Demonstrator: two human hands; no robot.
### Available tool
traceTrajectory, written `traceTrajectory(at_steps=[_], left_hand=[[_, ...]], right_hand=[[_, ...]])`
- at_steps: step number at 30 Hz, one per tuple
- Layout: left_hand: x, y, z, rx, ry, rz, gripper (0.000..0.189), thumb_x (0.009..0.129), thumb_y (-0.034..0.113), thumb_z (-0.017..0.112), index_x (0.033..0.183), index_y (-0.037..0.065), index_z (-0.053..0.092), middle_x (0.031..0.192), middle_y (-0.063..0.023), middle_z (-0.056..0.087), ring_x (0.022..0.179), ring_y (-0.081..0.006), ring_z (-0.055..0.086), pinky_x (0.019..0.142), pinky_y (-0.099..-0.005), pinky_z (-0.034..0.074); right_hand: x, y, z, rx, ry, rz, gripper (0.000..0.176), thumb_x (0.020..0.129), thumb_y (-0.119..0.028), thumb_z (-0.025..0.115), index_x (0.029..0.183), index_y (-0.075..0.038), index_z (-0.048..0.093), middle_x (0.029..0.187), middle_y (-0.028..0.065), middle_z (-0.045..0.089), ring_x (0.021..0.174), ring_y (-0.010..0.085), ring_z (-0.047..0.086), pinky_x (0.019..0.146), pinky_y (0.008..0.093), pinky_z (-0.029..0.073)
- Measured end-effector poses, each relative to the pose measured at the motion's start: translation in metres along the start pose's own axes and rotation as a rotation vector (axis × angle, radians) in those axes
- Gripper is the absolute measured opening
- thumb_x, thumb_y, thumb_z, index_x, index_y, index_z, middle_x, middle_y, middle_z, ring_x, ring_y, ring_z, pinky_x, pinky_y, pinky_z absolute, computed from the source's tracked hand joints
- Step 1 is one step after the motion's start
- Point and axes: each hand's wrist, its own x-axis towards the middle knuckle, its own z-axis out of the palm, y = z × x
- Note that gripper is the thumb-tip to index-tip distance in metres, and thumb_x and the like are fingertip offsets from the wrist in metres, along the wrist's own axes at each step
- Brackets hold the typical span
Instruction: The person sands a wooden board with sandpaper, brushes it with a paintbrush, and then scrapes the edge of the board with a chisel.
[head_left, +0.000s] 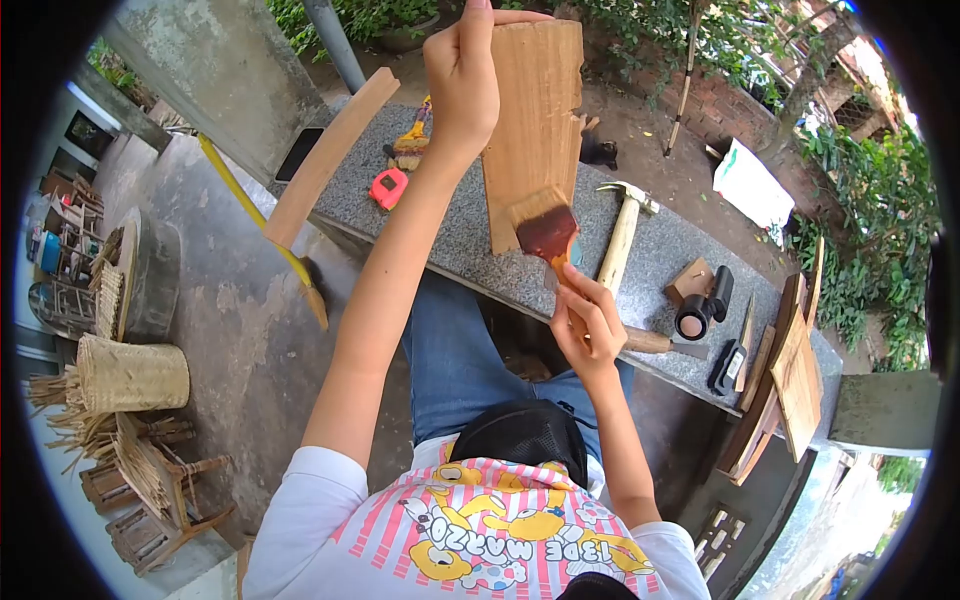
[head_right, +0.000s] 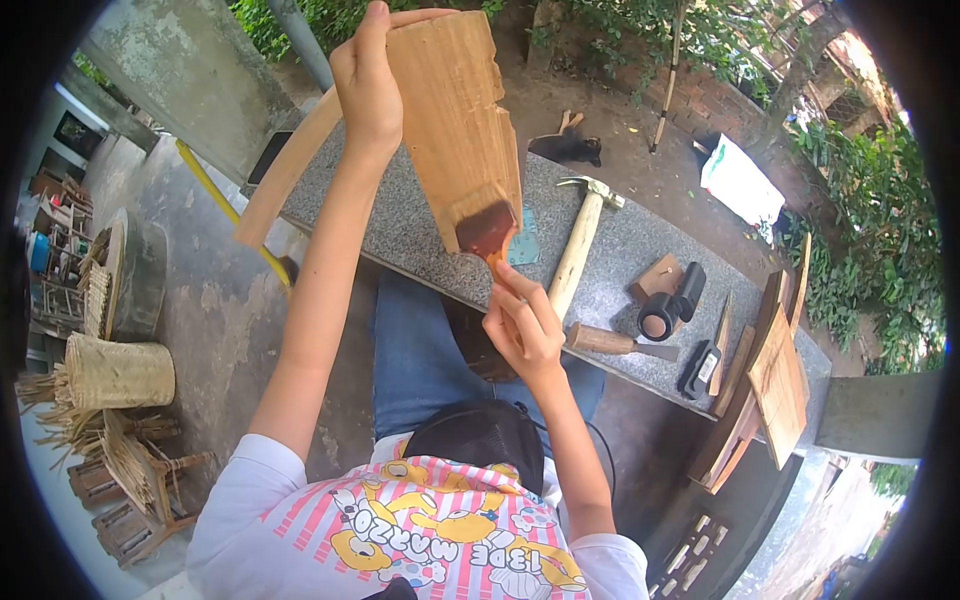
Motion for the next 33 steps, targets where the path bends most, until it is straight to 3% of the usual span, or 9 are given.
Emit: traceTrajectory(at_steps=[10,12,14,18,22,24,26,29,33], left_hand=[[-0.007,-0.002,-0.009,-0.008,0.125,-0.024,0.055,0.104,0.037,0.039,0.093,-0.006,0.071,0.088,-0.0096,0.071,0.081,-0.0137,0.064,0.078,-0.0253,0.048],[-0.013,0.01,-0.017,0.051,0.256,-0.02,0.06,0.103,0.042,0.039,0.09,-0.007,0.071,0.084,-0.01,0.069,0.081,-0.0157,0.065,0.076,-0.0286,0.05],[-0.007,-0.004,-0.041,0.126,0.462,-0.047,0.068,0.101,0.052,0.037,0.086,-0.005,0.071,0.076,-0.0066,0.068,0.072,-0.0147,0.064,0.071,-0.0289,0.053],[-0.015,0.027,-0.098,0.051,0.763,-0.094,0.06,0.102,0.049,0.038,0.109,-0.007,0.059,0.103,-0.0168,0.065,0.092,-0.0254,0.065,0.082,-0.0394,0.055],[-0.059,0.052,-0.221,-0.127,0.534,0.025,0.059,0.1,0.054,0.035,0.107,0.0,0.058,0.1,-0.0132,0.063,0.089,-0.0277,0.065,0.083,-0.047,0.055],[-0.093,0.077,-0.255,-0.062,0.677,0.058,0.055,0.1,0.055,0.036,0.102,0.004,0.057,0.093,-0.0107,0.061,0.085,-0.027,0.064,0.082,-0.047,0.055],[-0.116,0.109,-0.234,0.064,0.951,0.036,0.051,0.102,0.052,0.032,0.081,0.011,0.055,0.075,-0.0067,0.06,0.069,-0.0194,0.062,0.066,-0.0366,0.056],[-0.17,0.129,-0.246,-0.062,0.765,0.027,0.053,0.103,0.05,0.03,0.073,0.012,0.052,0.06,-0.0053,0.055,0.056,-0.0178,0.06,0.053,-0.0302,0.053],[-0.225,0.12,-0.235,0.164,0.702,-0.091,0.054,0.1,0.055,0.034,0.07,0.013,0.048,0.06,-0.0045,0.053,0.057,-0.0185,0.06,0.054,-0.0311,0.052]], right_hand=[[-0.028,0.003,-0.006,0.12,-0.22,0.223,0.02,0.077,0.008,0.07,0.094,0.003,0.062,0.103,0.0163,0.068,0.091,0.0245,0.07,0.077,0.0305,0.055],[-0.011,-0.007,-0.025,0.166,-0.218,0.484,0.023,0.08,0.004,0.072,0.1,0.001,0.061,0.099,0.0124,0.07,0.088,0.0196,0.07,0.076,0.0288,0.055],[-0.007,0.001,-0.044,0.228,-0.139,0.577,0.031,0.079,-0.003,0.076,0.105,-0.001,0.06,0.092,0.0086,0.072,0.081,0.0118,0.069,0.07,0.0249,0.054],[0.036,0.0,-0.078,-0.038,-0.084,0.51,0.024,0.081,-0.007,0.075,0.101,0.001,0.063,0.078,0.0064,0.065,0.065,0.0091,0.058,0.059,0.0247,0.046],[0.048,0.033,-0.066,0.026,-0.092,0.604,0.019,0.091,-0.012,0.063,0.1,0.002,0.054,0.066,0.0119,0.055,0.057,0.0201,0.052,0.059,0.0318,0.044],[0.063,0.038,-0.051,-0.006,-0.257,0.804,0.022,0.092,-0.015,0.059,0.099,0.003,0.049,0.066,0.0192,0.056,0.058,0.0305,0.057,0.059,0.0373,0.045],[0.063,0.062,-0.025,-0.255,-0.43,0.691,0.026,0.088,-0.017,0.063,0.092,0.006,0.052,0.073,0.0265,0.06,0.073,0.0441,0.062,0.064,0.0466,0.047],[0.049,0.121,0.018,-0.281,-0.597,0.764,0.035,0.083,-0.024,0.07,0.082,0.008,0.057,0.068,0.0242,0.062,0.066,0.0391,0.065,0.062,0.0436,0.05],[0.053,0.165,0.049,-0.412,-0.939,1.025,0.048,0.071,-0.035,0.082,0.073,0.009,0.062,0.061,0.0187,0.063,0.052,0.0285,0.065,0.053,0.0385,0.051]])
